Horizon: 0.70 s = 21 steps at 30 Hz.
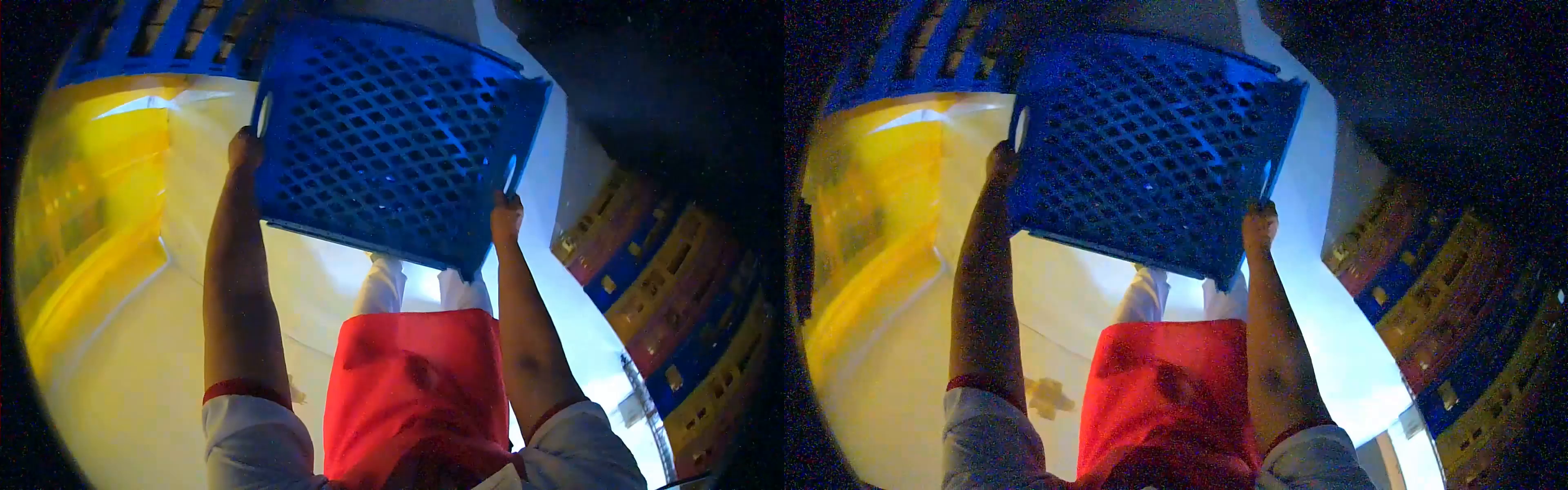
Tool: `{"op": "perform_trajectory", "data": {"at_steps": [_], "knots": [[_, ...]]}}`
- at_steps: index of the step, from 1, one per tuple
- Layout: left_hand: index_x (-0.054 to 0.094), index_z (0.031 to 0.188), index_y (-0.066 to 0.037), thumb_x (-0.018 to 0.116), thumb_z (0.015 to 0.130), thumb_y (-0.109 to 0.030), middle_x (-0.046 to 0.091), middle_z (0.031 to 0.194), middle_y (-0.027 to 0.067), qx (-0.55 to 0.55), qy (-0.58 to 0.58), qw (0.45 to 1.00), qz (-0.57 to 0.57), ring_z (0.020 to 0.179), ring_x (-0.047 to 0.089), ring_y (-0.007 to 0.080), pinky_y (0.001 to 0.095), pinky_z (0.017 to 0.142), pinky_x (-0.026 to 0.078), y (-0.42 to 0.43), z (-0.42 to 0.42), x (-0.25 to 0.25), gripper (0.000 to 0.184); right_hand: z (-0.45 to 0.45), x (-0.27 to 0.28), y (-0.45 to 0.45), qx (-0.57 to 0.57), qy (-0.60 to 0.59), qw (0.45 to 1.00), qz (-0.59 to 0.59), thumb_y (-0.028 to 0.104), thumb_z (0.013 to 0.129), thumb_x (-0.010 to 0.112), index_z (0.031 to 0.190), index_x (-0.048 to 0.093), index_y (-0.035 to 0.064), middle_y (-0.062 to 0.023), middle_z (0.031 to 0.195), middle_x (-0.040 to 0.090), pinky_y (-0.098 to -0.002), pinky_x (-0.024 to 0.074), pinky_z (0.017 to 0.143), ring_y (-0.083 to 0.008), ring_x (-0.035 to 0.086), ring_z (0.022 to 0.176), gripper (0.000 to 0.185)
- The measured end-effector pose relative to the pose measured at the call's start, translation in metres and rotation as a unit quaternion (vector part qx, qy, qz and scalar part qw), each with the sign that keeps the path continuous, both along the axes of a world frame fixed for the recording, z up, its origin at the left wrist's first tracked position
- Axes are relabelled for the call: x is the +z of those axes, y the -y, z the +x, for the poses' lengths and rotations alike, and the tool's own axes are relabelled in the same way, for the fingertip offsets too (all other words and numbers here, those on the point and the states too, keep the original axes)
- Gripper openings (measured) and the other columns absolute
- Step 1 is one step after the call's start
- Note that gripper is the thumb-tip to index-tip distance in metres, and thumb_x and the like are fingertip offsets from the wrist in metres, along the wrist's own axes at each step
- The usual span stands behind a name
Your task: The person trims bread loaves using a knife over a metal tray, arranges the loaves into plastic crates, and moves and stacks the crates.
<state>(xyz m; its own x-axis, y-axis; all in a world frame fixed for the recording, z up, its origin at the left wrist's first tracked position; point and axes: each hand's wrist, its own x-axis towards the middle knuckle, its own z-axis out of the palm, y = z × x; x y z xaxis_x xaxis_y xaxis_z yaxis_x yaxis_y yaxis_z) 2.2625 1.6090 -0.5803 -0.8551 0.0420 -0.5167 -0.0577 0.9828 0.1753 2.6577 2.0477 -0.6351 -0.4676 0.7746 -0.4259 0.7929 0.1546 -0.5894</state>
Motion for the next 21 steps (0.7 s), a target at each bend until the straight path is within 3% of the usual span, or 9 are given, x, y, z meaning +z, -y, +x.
{"op": "perform_trajectory", "data": {"at_steps": [2,4,8,9,11,14,17,19,21], "knots": [[0.061,0.112,-0.006,0.053,0.087,-0.027,0.067,0.104,0.0238,-0.031,-0.032,0.999,-0.017,0.099,0.064,0.0398,0.0468,0.087,0.051,-0.007,0.005,-0.012,0.033,-0.001,-0.008,0.001,0.013,-0.024,1.0,-0.004,0.031,0.089,0.06,0.086,0.06,0.0007,-0.0206,0.079,0.063,-0.047,0.0447,0.067,-0.041,0.058,0.073,0.03],[0.06,0.113,-0.007,0.055,0.089,-0.031,0.067,0.103,0.0233,-0.044,-0.066,0.996,-0.031,0.098,0.064,0.0389,0.0462,0.087,0.051,0.0,0.018,-0.025,0.034,-0.02,0.01,0.012,-0.046,-0.003,0.999,-0.014,0.03,0.085,0.065,0.089,0.059,0.0002,-0.0113,0.07,0.061,-0.0415,0.0443,0.058,-0.028,0.057,0.062,0.031],[0.021,0.151,-0.022,0.062,0.083,-0.052,0.031,0.147,0.0286,0.086,-0.11,0.976,-0.165,0.131,0.035,0.0477,0.0519,0.104,0.038,0.002,0.071,-0.009,0.085,-0.022,-0.008,0.007,-0.021,-0.013,0.998,0.05,0.026,0.085,0.065,0.087,0.06,0.0009,-0.0108,0.068,0.06,-0.0394,0.0445,0.058,-0.0267,0.057,0.062,0.026],[0.015,0.153,-0.026,0.063,0.081,-0.055,0.021,0.153,0.0272,0.131,-0.147,0.941,-0.276,0.139,0.023,0.0473,0.0513,0.108,0.033,-0.011,0.117,0.033,0.091,-0.031,0.007,0.007,-0.153,-0.003,0.98,-0.128,0.025,0.084,0.066,0.091,0.064,0.0006,-0.0121,0.074,0.064,-0.0407,0.0451,0.063,-0.029,0.057,0.065,0.026],[0.008,0.154,-0.014,0.073,0.07,-0.059,0.014,0.156,0.0214,0.413,-0.189,0.887,-0.077,0.142,0.017,0.0409,0.0599,0.107,0.027,0.046,0.196,-0.008,0.116,-0.049,0.032,0.016,-0.052,0.029,0.998,-0.012,0.027,0.084,0.063,0.096,0.062,-0.0009,-0.0201,0.085,0.066,-0.0442,0.0471,0.07,-0.0374,0.061,0.076,0.03],[0.015,0.145,-0.008,0.081,0.064,-0.044,0.028,0.146,0.0203,0.658,0.084,0.689,0.291,0.129,0.033,0.0433,0.0684,0.096,0.033,-0.026,0.26,0.007,0.111,-0.031,-0.008,0.006,-0.082,0.025,0.996,-0.029,0.026,0.084,0.063,0.097,0.061,-0.0013,-0.0202,0.088,0.066,-0.0448,0.047,0.072,-0.0365,0.062,0.08,0.03],[0.022,0.139,-0.004,0.082,0.065,-0.019,0.046,0.131,0.0213,0.668,-0.02,0.583,0.461,0.117,0.049,0.039,0.0596,0.092,0.045,-0.097,0.251,-0.009,0.097,-0.034,0.0,0.004,-0.086,-0.009,0.996,-0.018,0.025,0.082,0.064,0.097,0.061,-0.0015,-0.0217,0.091,0.065,-0.0451,0.0475,0.074,-0.0355,0.062,0.084,0.031],[0.025,0.138,-0.004,0.075,0.067,-0.002,0.055,0.121,0.0187,0.702,-0.003,0.627,0.337,0.108,0.057,0.0335,0.0468,0.09,0.051,-0.086,0.246,-0.036,0.087,-0.039,0.015,0.01,-0.088,0.022,0.995,-0.035,0.024,0.083,0.064,0.1,0.061,0.001,-0.0195,0.094,0.066,-0.0429,0.0483,0.075,-0.0342,0.063,0.087,0.029],[0.027,0.136,-0.004,0.074,0.068,0.0,0.056,0.121,0.0174,0.664,-0.011,0.629,0.404,0.107,0.058,0.0326,0.0448,0.09,0.051,-0.09,0.228,-0.02,0.083,-0.05,0.031,0.026,-0.175,-0.037,0.978,-0.108,0.024,0.081,0.066,0.104,0.06,0.0043,-0.0155,0.099,0.067,-0.0411,0.0496,0.075,-0.0325,0.064,0.087,0.031]]}}
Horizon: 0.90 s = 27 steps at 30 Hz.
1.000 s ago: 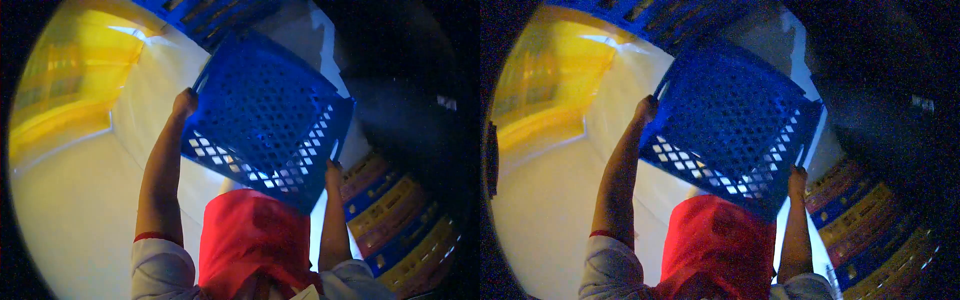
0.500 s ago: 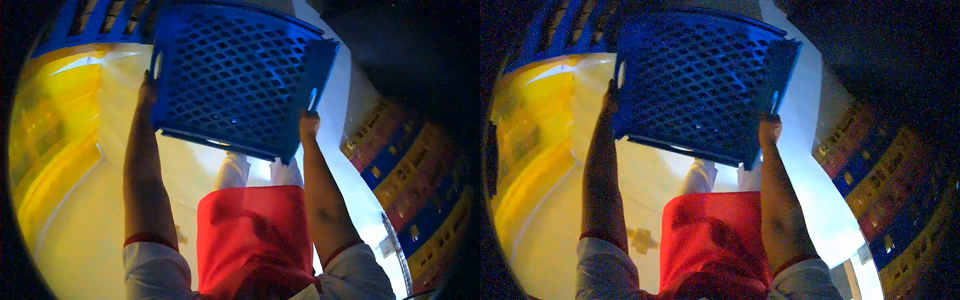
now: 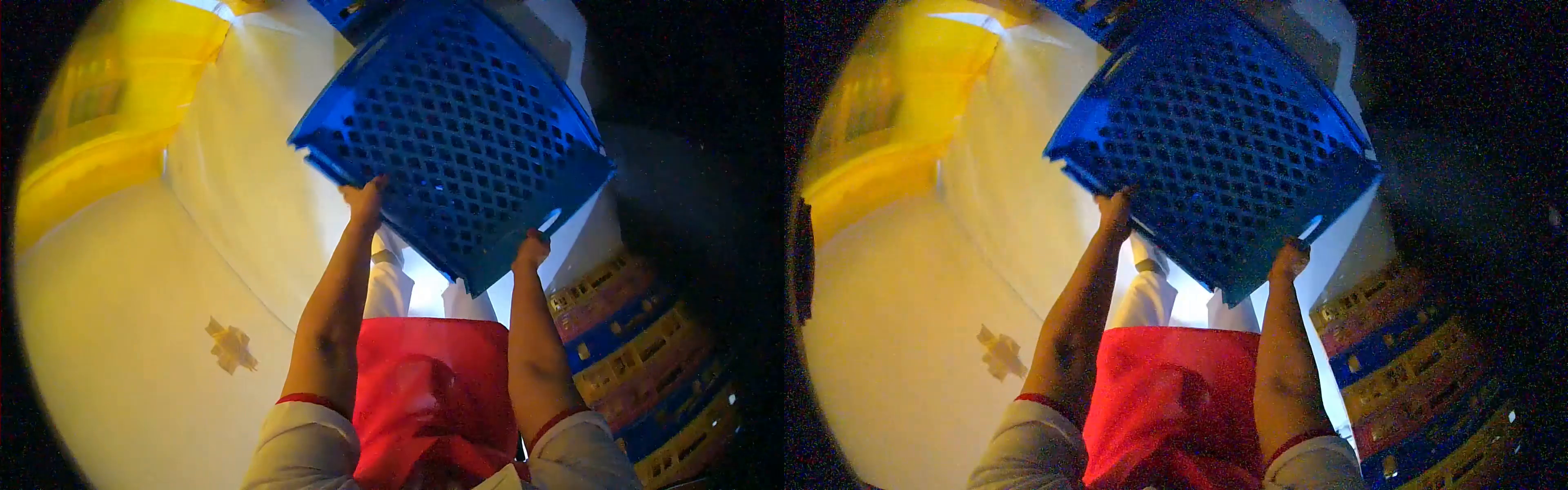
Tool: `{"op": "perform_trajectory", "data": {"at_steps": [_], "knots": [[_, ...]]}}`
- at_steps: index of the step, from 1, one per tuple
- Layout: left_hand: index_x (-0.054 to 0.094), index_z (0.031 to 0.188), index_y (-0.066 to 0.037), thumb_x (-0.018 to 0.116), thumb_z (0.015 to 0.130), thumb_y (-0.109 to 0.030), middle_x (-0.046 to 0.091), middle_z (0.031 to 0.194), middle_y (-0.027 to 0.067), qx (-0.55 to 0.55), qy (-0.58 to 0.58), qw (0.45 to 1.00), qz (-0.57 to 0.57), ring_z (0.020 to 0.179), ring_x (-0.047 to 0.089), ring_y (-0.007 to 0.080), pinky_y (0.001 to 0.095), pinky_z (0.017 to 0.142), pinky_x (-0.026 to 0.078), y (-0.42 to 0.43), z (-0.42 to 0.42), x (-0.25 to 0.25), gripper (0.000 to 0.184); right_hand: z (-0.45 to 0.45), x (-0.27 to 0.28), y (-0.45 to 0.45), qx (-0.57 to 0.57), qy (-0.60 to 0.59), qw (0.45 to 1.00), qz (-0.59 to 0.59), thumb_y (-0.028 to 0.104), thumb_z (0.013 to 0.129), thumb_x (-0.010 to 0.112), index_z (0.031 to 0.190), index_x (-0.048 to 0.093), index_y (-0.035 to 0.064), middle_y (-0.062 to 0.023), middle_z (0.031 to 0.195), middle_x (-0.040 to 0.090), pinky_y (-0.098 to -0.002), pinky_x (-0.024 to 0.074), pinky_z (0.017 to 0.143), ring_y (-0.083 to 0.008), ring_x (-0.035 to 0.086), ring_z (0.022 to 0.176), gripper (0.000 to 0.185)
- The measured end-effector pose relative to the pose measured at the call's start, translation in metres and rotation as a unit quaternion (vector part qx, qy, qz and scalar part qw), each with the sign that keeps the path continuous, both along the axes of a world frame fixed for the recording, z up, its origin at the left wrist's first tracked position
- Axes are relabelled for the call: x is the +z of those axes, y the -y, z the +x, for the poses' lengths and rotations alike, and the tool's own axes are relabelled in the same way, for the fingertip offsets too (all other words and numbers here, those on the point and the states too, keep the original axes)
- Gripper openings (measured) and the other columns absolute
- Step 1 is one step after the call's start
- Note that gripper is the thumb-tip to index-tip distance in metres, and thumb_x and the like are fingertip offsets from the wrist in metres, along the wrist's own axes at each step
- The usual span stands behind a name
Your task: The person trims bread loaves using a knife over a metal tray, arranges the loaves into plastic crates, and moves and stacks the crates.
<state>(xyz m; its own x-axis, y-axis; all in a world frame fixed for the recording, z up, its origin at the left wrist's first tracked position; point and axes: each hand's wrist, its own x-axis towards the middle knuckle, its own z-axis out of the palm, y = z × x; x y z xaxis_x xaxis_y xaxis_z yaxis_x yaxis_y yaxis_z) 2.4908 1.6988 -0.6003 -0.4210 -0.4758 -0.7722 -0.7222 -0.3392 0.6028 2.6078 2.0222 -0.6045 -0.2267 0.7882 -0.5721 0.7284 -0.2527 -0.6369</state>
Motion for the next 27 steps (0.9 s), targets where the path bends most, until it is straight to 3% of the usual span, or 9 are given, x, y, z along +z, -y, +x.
{"op": "perform_trajectory", "data": {"at_steps": [6,8,11,15,18,20,24,26,27], "knots": [[0.033,0.138,-0.001,0.076,0.072,-0.003,0.057,0.124,0.0164,-0.262,-0.096,0.954,0.107,0.106,0.06,0.0278,0.0379,0.091,0.051,0.011,-0.069,0.044,0.079,0.01,-0.054,-0.052,0.183,0.135,0.974,0.003,0.033,0.082,0.07,0.117,0.053,0.0085,-0.0087,0.108,0.066,-0.0398,0.0476,0.085,-0.0281,0.062,0.096,0.047],[0.027,0.148,-0.003,0.077,0.077,-0.03,0.048,0.139,0.021,-0.449,-0.057,0.892,-0.005,0.127,0.048,0.0328,0.0379,0.108,0.036,0.016,-0.063,0.061,0.091,0.061,-0.082,-0.11,0.391,0.124,0.911,0.046,0.04,0.081,0.071,0.123,0.049,0.0088,-0.0078,0.111,0.065,-0.0402,0.0458,0.091,-0.027,0.061,0.101,0.056],[0.036,0.143,0.001,0.07,0.082,-0.037,0.046,0.139,0.0275,-0.491,-0.116,0.862,-0.051,0.131,0.044,0.0376,0.0409,0.109,0.035,0.041,0.021,0.041,0.08,0.016,0.02,-0.112,0.45,0.18,0.868,0.106,0.029,0.08,0.069,0.121,0.051,0.0078,-0.0079,0.1,0.063,-0.0382,0.0448,0.076,-0.0246,0.059,0.085,0.049],[0.043,0.138,-0.003,0.066,0.078,-0.035,0.056,0.126,0.0275,-0.641,-0.051,0.765,-0.038,0.114,0.055,0.0422,0.0444,0.1,0.043,0.127,0.14,0.169,0.071,-0.01,0.137,-0.091,0.3,0.102,0.948,-0.015,0.015,0.079,0.068,0.118,0.053,0.0066,-0.008,0.085,0.059,-0.0355,0.0435,0.056,-0.0213,0.055,0.064,0.043],[0.048,0.135,-0.01,0.063,0.082,-0.03,0.049,0.135,0.0227,-0.673,-0.06,0.726,-0.13,0.116,0.053,0.0408,0.0486,0.097,0.045,0.191,0.213,0.253,0.059,-0.042,0.201,-0.038,0.165,-0.016,0.964,-0.208,0.004,0.078,0.066,0.117,0.055,0.0057,-0.0081,0.074,0.057,-0.0335,0.0425,0.041,-0.0189,0.053,0.049,0.04],[0.049,0.134,-0.012,0.063,0.081,-0.028,0.046,0.139,0.0201,-0.69,-0.015,0.706,-0.158,0.115,0.054,0.039,0.0479,0.096,0.046,0.246,0.233,0.282,0.057,-0.074,0.219,0.032,0.419,-0.015,0.908,-0.032,0.021,0.08,0.063,0.101,0.065,0.0023,-0.012,0.073,0.063,-0.037,0.0496,0.053,-0.0223,0.06,0.056,0.028],[0.05,0.132,-0.011,0.063,0.081,-0.025,0.047,0.138,0.02,-0.647,0.052,0.719,-0.249,0.115,0.055,0.0384,0.047,0.095,0.047,0.332,0.188,0.316,0.055,-0.18,0.195,0.154,0.654,-0.074,0.753,0.029,0.018,0.079,0.065,0.109,0.065,-0.0019,-0.0179,0.089,0.069,-0.036,0.0546,0.067,-0.0251,0.068,0.069,0.036],[0.05,0.132,-0.011,0.063,0.081,-0.024,0.047,0.137,0.0202,-0.61,0.07,0.735,-0.288,0.114,0.055,0.0389,0.0469,0.095,0.047,0.364,0.147,0.323,0.054,-0.239,0.212,0.243,0.69,-0.155,0.707,0.027,0.016,0.082,0.064,0.103,0.066,-0.0032,-0.0107,0.084,0.067,-0.0294,0.051,0.06,-0.0164,0.061,0.068,0.028],[0.05,0.131,-0.01,0.063,0.081,-0.024,0.048,0.136,0.0203,-0.546,0.023,0.763,-0.344,0.115,0.054,0.0392,0.0467,0.096,0.047,0.37,0.116,0.319,0.053,-0.275,0.238,0.292,0.699,-0.118,0.704,-0.032,0.02,0.084,0.063,0.108,0.065,-0.0027,-0.0139,0.091,0.068,-0.0337,0.0519,0.07,-0.0213,0.064,0.079,0.034]]}}
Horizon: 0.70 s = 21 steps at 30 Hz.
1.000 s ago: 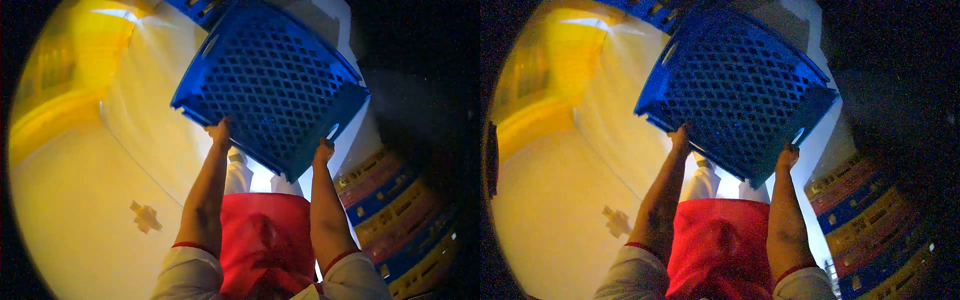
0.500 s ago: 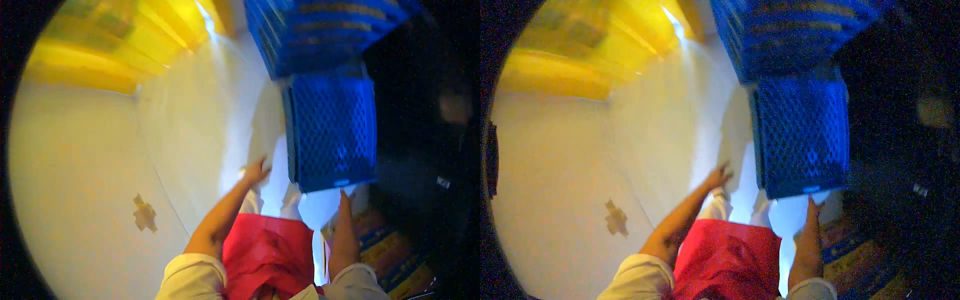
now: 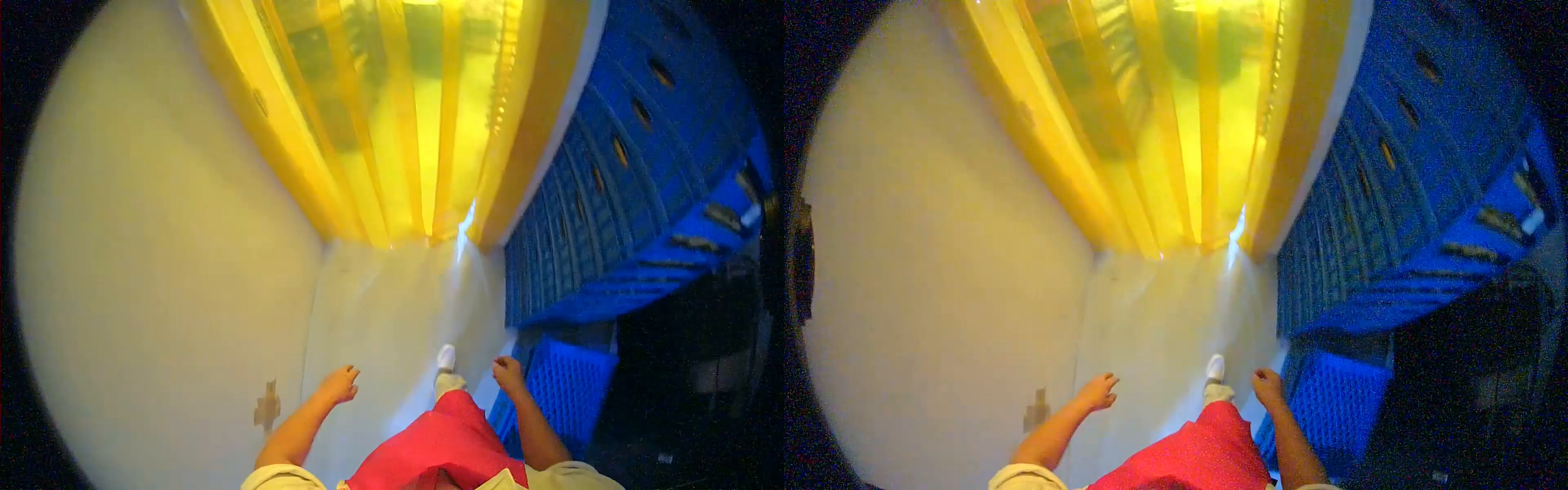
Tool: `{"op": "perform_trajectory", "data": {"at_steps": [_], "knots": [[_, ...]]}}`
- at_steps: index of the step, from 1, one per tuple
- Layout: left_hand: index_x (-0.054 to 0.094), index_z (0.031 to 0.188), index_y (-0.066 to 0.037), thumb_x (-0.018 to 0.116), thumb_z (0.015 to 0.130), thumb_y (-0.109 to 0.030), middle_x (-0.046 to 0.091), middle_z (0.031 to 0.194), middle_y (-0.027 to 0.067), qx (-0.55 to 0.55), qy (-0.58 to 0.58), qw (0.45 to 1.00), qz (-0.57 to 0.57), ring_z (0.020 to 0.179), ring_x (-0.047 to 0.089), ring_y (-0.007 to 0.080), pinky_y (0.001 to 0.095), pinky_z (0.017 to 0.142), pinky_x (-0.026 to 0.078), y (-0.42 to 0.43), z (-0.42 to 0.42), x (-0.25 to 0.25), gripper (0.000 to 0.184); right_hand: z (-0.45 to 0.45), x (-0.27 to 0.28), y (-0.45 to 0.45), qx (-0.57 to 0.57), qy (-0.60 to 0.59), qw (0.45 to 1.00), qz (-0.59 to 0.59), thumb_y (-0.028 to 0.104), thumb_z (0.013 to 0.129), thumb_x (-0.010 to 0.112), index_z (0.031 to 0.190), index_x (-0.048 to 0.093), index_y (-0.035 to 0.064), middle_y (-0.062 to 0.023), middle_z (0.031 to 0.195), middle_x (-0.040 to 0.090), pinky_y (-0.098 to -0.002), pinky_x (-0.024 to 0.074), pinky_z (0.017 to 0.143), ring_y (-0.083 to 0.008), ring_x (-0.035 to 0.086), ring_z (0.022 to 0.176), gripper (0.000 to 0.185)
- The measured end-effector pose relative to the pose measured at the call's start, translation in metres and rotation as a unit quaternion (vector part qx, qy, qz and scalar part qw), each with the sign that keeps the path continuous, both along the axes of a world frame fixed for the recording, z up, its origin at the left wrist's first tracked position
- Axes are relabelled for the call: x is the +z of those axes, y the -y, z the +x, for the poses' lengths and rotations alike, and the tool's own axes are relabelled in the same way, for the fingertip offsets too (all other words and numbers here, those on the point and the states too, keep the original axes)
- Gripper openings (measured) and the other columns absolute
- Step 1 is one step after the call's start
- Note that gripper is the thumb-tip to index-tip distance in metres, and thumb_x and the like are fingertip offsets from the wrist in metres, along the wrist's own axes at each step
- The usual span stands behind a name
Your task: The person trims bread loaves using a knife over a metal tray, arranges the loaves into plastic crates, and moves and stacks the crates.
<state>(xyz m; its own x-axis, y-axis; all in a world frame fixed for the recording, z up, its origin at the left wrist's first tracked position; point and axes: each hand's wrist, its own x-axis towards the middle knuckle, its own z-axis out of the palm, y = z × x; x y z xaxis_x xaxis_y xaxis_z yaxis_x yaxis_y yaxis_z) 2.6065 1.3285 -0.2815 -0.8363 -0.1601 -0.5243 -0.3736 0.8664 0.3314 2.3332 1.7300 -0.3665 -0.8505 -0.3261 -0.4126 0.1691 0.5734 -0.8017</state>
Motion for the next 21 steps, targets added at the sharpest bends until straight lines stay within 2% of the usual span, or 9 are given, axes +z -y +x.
{"op": "perform_trajectory", "data": {"at_steps": [3,5,7,10,14,16,18,20,21], "knots": [[0.05,0.131,-0.007,0.065,0.082,-0.023,0.048,0.137,0.0207,0.154,-0.167,0.974,0.028,0.12,0.051,0.0393,0.0458,0.1,0.045,0.007,-0.106,0.04,0.054,-0.093,0.11,0.149,0.053,0.147,0.985,-0.066,0.028,0.091,0.059,0.118,0.062,-0.002,-0.0197,0.111,0.067,-0.0374,0.0488,0.09,-0.0271,0.063,0.104,0.041],[0.049,0.133,-0.007,0.068,0.081,-0.023,0.047,0.138,0.0205,0.154,-0.287,0.944,0.055,0.123,0.049,0.0388,0.0451,0.102,0.043,-0.003,-0.167,0.046,0.057,-0.154,0.123,0.223,0.089,-0.108,0.969,-0.201,0.029,0.093,0.056,0.12,0.061,0.0007,-0.0064,0.095,0.062,-0.0272,0.0474,0.07,-0.0133,0.056,0.077,0.04],[0.047,0.136,-0.008,0.069,0.08,-0.021,0.044,0.141,0.0207,0.151,-0.28,0.945,0.073,0.124,0.049,0.0386,0.0442,0.102,0.044,-0.01,-0.224,0.072,0.061,-0.24,0.141,0.302,0.126,-0.069,0.944,-0.296,0.038,0.096,0.051,0.134,0.051,0.0035,-0.0054,0.113,0.059,-0.03,0.0444,0.083,-0.0161,0.056,0.096,0.051],[0.044,0.137,-0.008,0.07,0.08,-0.021,0.04,0.144,0.0206,0.136,-0.279,0.942,0.127,0.124,0.049,0.0389,0.0432,0.101,0.045,0.021,-0.321,0.162,0.064,-0.342,0.278,0.427,0.09,-0.032,0.91,-0.404,0.058,0.097,0.037,0.144,0.038,0.0062,-0.0109,0.143,0.045,-0.0421,0.0311,0.106,-0.0258,0.04,0.131,0.07],[0.043,0.138,-0.007,0.07,0.08,-0.021,0.038,0.146,0.0204,0.132,-0.336,0.928,0.09,0.126,0.047,0.0392,0.0431,0.102,0.044,-0.021,-0.364,0.162,0.065,-0.362,0.275,0.41,0.155,-0.002,0.886,-0.438,0.07,0.093,0.029,0.147,0.033,0.0097,-0.0106,0.147,0.041,-0.0445,0.0291,0.107,-0.0289,0.035,0.136,0.081],[0.04,0.14,-0.007,0.07,0.081,-0.022,0.035,0.148,0.0209,0.119,-0.336,0.925,0.134,0.131,0.042,0.0381,0.0422,0.106,0.04,0.053,-0.455,0.178,0.068,-0.432,0.278,0.476,0.172,0.018,0.883,-0.437,0.073,0.091,0.026,0.148,0.031,0.0109,-0.0105,0.148,0.04,-0.0452,0.0284,0.107,-0.03,0.033,0.137,0.085],[0.037,0.143,-0.007,0.07,0.081,-0.022,0.032,0.15,0.0213,0.1,-0.341,0.918,0.176,0.135,0.037,0.037,0.0413,0.11,0.036,0.077,-0.503,0.176,0.072,-0.462,0.27,0.487,0.355,0.106,0.859,-0.353,0.078,0.088,0.024,0.153,0.02,0.0154,-0.0085,0.156,0.027,-0.0461,0.0293,0.106,-0.0328,0.027,0.141,0.09],[0.022,0.151,-0.009,0.074,0.08,-0.023,0.017,0.157,0.0172,0.099,-0.411,0.889,0.178,0.144,0.021,0.0291,0.0371,0.115,0.026,0.127,-0.593,0.155,0.088,-0.52,0.262,0.501,0.286,0.081,0.881,-0.368,0.078,0.088,0.023,0.154,0.013,0.0177,-0.0065,0.158,0.02,-0.0455,0.0315,0.104,-0.0341,0.027,0.14,0.089],[0.008,0.152,-0.004,0.075,0.078,-0.03,0.01,0.158,0.0222,0.156,-0.431,0.829,0.32,0.146,0.011,0.0313,0.0366,0.118,0.015,0.146,-0.611,0.129,0.104,-0.528,0.257,0.49,0.224,0.051,0.898,-0.374,0.078,0.088,0.023,0.155,0.007,0.0201,-0.0045,0.161,0.012,-0.045,0.0336,0.102,-0.0355,0.028,0.14,0.089]]}}
